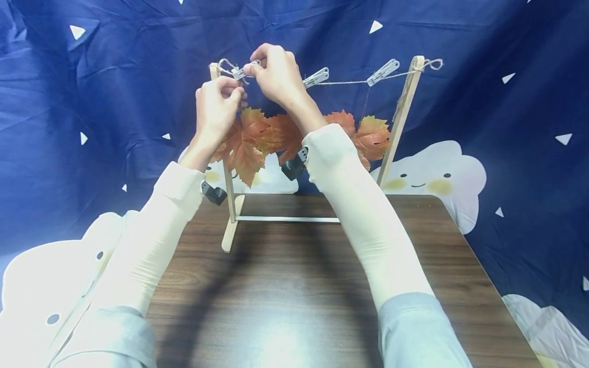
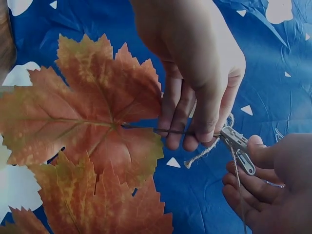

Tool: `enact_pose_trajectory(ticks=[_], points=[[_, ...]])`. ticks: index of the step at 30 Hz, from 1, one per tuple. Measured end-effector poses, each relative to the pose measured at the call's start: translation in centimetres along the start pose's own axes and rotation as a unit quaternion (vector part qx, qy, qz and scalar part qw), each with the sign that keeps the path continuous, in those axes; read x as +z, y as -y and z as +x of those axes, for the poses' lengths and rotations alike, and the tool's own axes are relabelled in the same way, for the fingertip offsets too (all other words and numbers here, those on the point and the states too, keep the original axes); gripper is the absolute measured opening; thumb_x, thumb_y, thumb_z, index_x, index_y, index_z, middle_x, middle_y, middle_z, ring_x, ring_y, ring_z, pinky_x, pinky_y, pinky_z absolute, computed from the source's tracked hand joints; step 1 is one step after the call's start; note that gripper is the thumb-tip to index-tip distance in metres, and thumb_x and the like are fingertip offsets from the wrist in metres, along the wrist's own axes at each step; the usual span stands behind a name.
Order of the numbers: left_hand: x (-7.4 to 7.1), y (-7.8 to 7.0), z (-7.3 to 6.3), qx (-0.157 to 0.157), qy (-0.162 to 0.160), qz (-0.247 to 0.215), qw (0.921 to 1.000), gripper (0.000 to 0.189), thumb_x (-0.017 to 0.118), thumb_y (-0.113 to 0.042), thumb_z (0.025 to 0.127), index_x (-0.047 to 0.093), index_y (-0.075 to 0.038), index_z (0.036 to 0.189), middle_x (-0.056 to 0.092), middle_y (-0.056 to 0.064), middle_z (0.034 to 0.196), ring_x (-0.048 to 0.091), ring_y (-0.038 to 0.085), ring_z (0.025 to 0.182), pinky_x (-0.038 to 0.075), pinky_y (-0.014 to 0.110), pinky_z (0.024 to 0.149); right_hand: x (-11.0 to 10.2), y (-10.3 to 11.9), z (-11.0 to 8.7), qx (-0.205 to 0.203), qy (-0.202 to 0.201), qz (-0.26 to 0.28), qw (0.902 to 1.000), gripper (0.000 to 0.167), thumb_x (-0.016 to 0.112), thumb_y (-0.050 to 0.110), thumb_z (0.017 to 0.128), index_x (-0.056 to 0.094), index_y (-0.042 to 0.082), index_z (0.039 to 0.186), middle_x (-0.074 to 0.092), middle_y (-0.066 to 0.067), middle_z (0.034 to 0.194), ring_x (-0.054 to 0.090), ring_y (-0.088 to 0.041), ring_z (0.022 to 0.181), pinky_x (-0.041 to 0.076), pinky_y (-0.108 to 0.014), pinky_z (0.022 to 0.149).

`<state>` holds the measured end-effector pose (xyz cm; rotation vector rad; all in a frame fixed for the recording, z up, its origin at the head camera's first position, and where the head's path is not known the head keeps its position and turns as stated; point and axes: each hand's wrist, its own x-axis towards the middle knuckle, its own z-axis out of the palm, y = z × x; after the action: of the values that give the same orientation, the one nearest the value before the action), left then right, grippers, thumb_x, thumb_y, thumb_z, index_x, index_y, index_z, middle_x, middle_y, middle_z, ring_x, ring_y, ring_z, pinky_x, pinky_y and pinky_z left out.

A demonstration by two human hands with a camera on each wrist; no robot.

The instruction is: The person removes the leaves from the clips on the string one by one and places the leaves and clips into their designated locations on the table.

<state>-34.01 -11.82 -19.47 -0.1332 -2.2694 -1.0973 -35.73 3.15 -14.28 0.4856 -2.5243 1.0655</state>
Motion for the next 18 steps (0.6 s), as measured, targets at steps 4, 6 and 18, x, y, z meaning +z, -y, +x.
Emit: enact_pose_trajectory(ticks=[4,6,18], points=[[-0.09,0.04,0.02,0.001,0.0,-0.007,1.0,0.022,0.063,-0.016,0.107,0.079,-0.007,0.119,0.083,0.007,0.108,0.081,0.015,0.091,0.06,0.021,0.09,0.06,0.12,-0.03,0.006,-0.012,0.004,0.9999,0.036,0.067,0.034,0.106,0.072,0.015,0.136,0.078,-0.004,0.125,0.064,-0.012,0.108,0.049,-0.025,0.094],[-0.15,0.06,0.0,0.001,-0.001,-0.01,1.0,0.022,0.063,-0.016,0.107,0.079,-0.006,0.119,0.083,0.008,0.108,0.082,0.015,0.092,0.061,0.021,0.089,0.07,0.21,-0.09,0.009,-0.018,0.005,0.9998,0.034,0.068,0.034,0.105,0.073,0.016,0.133,0.079,-0.004,0.124,0.064,-0.012,0.108,0.05,-0.025,0.095],[-0.33,0.08,-0.01,0.009,0.0,-0.023,0.9997,0.023,0.061,-0.013,0.107,0.079,-0.005,0.119,0.083,0.009,0.106,0.081,0.016,0.09,0.062,0.021,0.084,-0.17,0.54,-0.12,0.024,-0.078,0.016,0.9965,0.028,0.072,0.032,0.103,0.079,0.018,0.126,0.081,0.0,0.121,0.073,-0.013,0.114,0.051,-0.021,0.103]])
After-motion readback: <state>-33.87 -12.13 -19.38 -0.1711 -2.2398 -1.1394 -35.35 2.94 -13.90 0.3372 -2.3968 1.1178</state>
